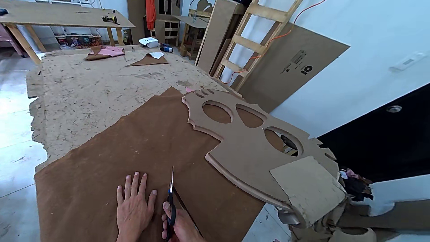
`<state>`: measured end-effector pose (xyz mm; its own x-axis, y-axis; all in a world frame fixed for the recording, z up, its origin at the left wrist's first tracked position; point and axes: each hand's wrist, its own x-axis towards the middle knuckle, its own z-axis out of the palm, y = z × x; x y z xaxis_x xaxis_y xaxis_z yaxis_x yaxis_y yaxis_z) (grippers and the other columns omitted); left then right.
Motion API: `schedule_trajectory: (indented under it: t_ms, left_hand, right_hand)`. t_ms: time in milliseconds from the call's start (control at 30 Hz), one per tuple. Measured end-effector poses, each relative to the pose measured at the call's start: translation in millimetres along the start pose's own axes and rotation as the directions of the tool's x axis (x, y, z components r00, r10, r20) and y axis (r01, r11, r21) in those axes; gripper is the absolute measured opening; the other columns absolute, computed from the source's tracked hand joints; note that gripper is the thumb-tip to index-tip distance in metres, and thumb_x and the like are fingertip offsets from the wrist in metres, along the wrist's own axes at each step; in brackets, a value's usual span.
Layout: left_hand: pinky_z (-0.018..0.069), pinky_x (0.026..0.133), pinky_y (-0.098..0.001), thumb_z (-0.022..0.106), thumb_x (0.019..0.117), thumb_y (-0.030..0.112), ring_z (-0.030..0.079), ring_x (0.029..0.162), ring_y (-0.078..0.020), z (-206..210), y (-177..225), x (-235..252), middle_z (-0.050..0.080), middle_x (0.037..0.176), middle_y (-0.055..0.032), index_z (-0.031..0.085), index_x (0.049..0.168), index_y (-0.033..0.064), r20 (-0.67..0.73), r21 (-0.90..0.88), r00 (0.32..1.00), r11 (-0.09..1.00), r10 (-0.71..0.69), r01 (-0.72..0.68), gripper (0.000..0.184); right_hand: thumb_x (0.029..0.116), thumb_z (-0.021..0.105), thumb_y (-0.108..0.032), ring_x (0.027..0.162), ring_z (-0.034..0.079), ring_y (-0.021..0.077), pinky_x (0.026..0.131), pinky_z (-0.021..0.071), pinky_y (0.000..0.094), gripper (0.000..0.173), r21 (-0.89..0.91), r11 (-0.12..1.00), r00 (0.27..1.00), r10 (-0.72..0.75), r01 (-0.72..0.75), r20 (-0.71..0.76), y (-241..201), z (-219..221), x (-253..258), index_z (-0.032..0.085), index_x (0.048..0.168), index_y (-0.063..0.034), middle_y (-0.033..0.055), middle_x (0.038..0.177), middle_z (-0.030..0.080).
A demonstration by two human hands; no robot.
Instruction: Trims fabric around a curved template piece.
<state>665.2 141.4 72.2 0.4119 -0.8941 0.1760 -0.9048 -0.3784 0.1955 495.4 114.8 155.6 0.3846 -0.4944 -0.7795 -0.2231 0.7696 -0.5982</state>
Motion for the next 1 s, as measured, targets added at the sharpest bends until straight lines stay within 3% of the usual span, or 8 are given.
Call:
schedule_trajectory:
  t_ms: [267, 433, 567, 700, 867, 1000]
  left_hand:
    - [0.0180, 0.122, -0.0644, 0.022, 0.0996, 0.066, 0.032, 0.152, -0.0371, 0, 1, 0, 0.040, 0.163, -0.0089, 0.049, 0.154, 0.0204, 0.004, -0.013, 1.000, 1.000, -0.012, 0.012, 0.076]
    - [0.0177, 0.122, -0.0644, 0.022, 0.0992, 0.067, 0.031, 0.153, -0.0366, -3, 3, 0, 0.039, 0.164, -0.0082, 0.048, 0.155, 0.0210, 0.017, -0.014, 1.000, 1.000, -0.018, 0.018, 0.077]
    - [0.0160, 0.120, -0.0693, 0.021, 0.0990, 0.069, 0.030, 0.153, -0.0403, 0, -6, 8, 0.040, 0.163, -0.0104, 0.048, 0.155, 0.0203, -0.005, -0.060, 0.999, 0.997, -0.049, 0.048, 0.079]
    - [0.0114, 0.119, -0.0735, 0.023, 0.0999, 0.066, 0.024, 0.153, -0.0457, -4, -51, 56, 0.034, 0.165, -0.0168, 0.044, 0.157, 0.0167, 0.002, -0.082, 0.989, 0.985, -0.151, 0.151, 0.078]
    - [0.0075, 0.120, -0.0720, 0.022, 0.0976, 0.070, 0.020, 0.156, -0.0420, -2, -101, 109, 0.030, 0.167, -0.0141, 0.039, 0.159, 0.0188, 0.024, -0.037, 0.973, 0.973, -0.228, 0.229, 0.082]
    - [0.0068, 0.120, -0.0727, 0.021, 0.0962, 0.074, 0.018, 0.156, -0.0417, 5, -128, 140, 0.029, 0.168, -0.0149, 0.038, 0.160, 0.0187, 0.009, -0.023, 0.965, 0.964, -0.264, 0.264, 0.086]
  right_hand:
    - [0.0994, 0.061, -0.054, 0.052, 0.059, 0.0090, 0.043, 0.0453, 0.0225, 0.044, -0.393, 0.919, 0.995, 0.037, 0.001, 0.089, -24, -69, 6, 0.065, 0.095, -0.0104, -0.0010, 0.069, 0.063]
    - [0.0997, 0.063, -0.049, 0.048, 0.054, 0.0068, 0.040, 0.0377, 0.0197, 0.040, -0.349, 0.936, 0.998, -0.018, 0.038, 0.059, -16, -61, 11, 0.065, 0.094, -0.0101, -0.0007, 0.068, 0.063]
    - [0.0997, 0.064, -0.048, 0.047, 0.054, 0.0065, 0.040, 0.0382, 0.0199, 0.040, -0.314, 0.949, 1.000, -0.017, 0.024, 0.026, -18, -50, 15, 0.064, 0.094, -0.0089, -0.0006, 0.066, 0.063]
    - [0.1029, 0.058, -0.049, 0.051, 0.058, 0.0080, 0.043, 0.0436, 0.0210, 0.043, -0.229, 0.973, 0.997, -0.024, 0.039, 0.068, -28, -39, 22, 0.065, 0.095, -0.0078, 0.0001, 0.069, 0.063]
    - [0.1028, 0.061, -0.043, 0.050, 0.056, 0.0072, 0.042, 0.0415, 0.0199, 0.037, -0.138, 0.988, 0.998, -0.067, 0.070, 0.022, -25, -21, 32, 0.062, 0.094, -0.0066, 0.0005, 0.067, 0.061]
    - [0.1056, 0.054, -0.045, 0.053, 0.059, 0.0105, 0.044, 0.0469, 0.0226, 0.042, -0.018, 0.998, 0.997, -0.068, 0.068, 0.036, -32, -6, 42, 0.061, 0.098, -0.0041, 0.0026, 0.069, 0.061]
